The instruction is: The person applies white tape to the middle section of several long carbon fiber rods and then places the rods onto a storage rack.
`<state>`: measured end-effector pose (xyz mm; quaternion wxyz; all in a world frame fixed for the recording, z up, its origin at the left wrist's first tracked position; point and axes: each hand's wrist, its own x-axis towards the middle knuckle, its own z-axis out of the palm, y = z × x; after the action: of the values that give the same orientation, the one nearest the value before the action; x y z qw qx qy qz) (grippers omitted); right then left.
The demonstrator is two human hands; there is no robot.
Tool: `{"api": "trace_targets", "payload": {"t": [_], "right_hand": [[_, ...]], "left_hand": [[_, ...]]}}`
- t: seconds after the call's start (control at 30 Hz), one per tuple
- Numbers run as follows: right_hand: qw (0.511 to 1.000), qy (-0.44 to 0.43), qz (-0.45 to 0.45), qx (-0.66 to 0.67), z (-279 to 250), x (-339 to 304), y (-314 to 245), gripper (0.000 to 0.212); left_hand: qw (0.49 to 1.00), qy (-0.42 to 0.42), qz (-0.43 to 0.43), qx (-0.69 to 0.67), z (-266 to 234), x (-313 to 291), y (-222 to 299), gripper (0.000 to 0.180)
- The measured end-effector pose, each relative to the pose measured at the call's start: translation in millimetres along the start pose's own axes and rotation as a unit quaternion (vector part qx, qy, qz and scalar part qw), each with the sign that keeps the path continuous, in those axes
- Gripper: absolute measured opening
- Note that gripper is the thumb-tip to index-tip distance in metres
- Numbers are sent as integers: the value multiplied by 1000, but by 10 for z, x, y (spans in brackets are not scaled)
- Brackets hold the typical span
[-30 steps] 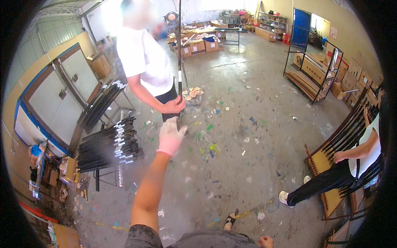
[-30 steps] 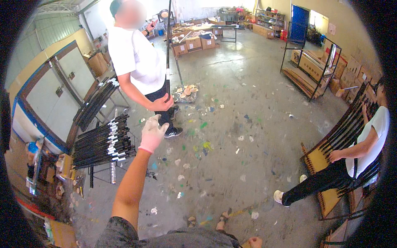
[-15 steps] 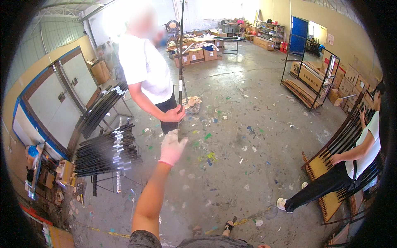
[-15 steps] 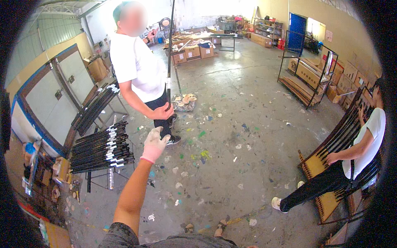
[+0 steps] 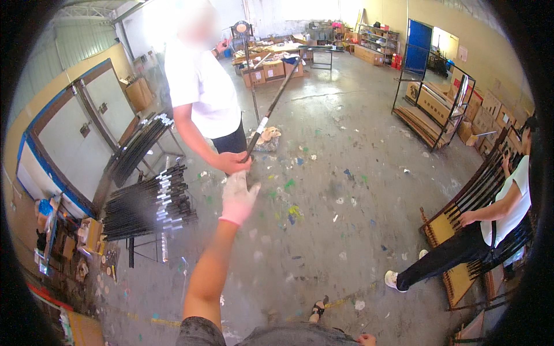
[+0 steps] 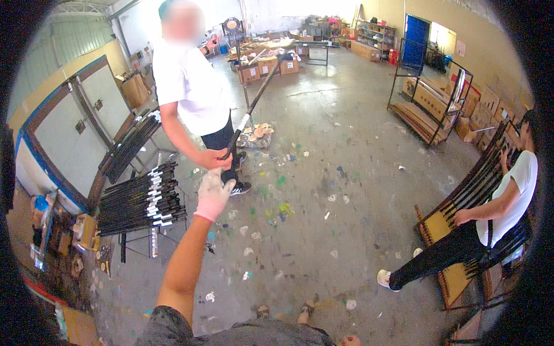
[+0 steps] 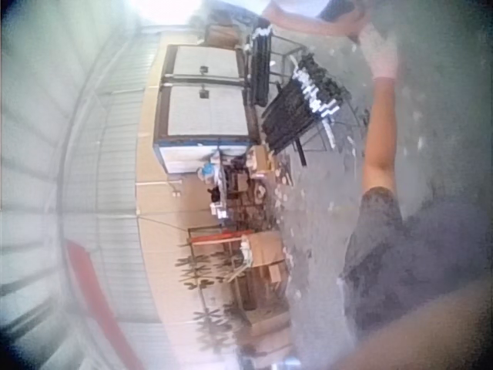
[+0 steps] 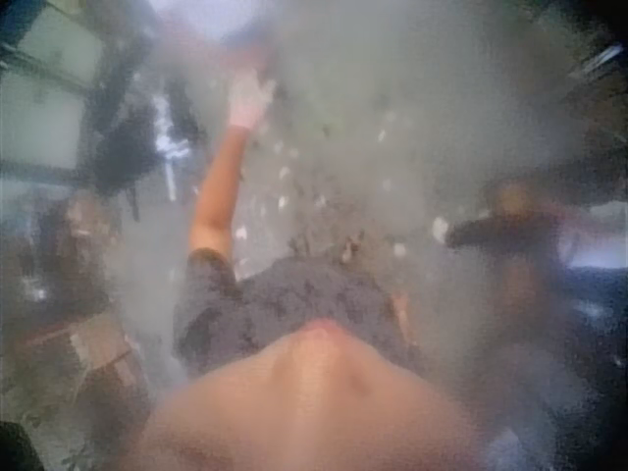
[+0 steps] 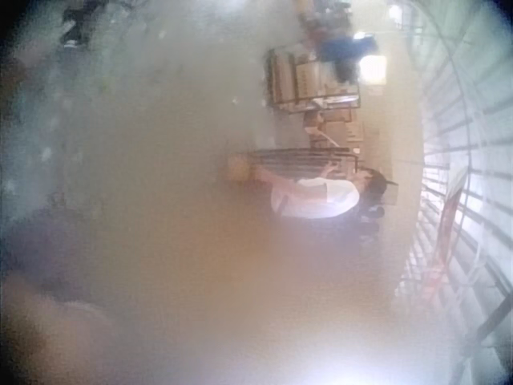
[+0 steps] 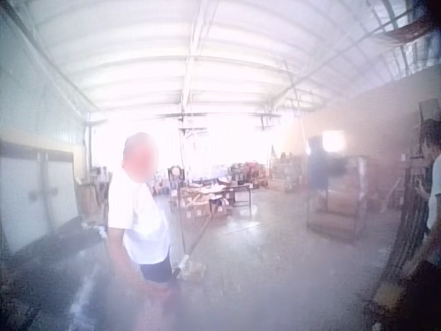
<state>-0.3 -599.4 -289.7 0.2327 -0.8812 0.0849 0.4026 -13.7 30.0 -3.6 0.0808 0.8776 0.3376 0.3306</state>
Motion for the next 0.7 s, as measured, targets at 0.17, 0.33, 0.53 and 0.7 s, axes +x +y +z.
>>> {"api": "trace_targets", "payload": {"t": [0.17, 0.33, 0.53, 0.7], "right_hand": [[997, 15, 62, -45, 206, 342, 387, 42], [993, -9, -37, 111, 175, 620, 569, 23], [980, -19, -64, 187, 306, 911, 855, 19], [981, 61, -177, 45, 36, 722, 130, 22]], "left_hand": [[987, 75, 79, 116, -1, 304, -99, 47], [974, -123, 14, 190, 27, 756, -70, 40], [981, -139, 37, 127, 202, 873, -109, 34], [986, -99, 136, -9, 161, 784, 329, 31]]}}
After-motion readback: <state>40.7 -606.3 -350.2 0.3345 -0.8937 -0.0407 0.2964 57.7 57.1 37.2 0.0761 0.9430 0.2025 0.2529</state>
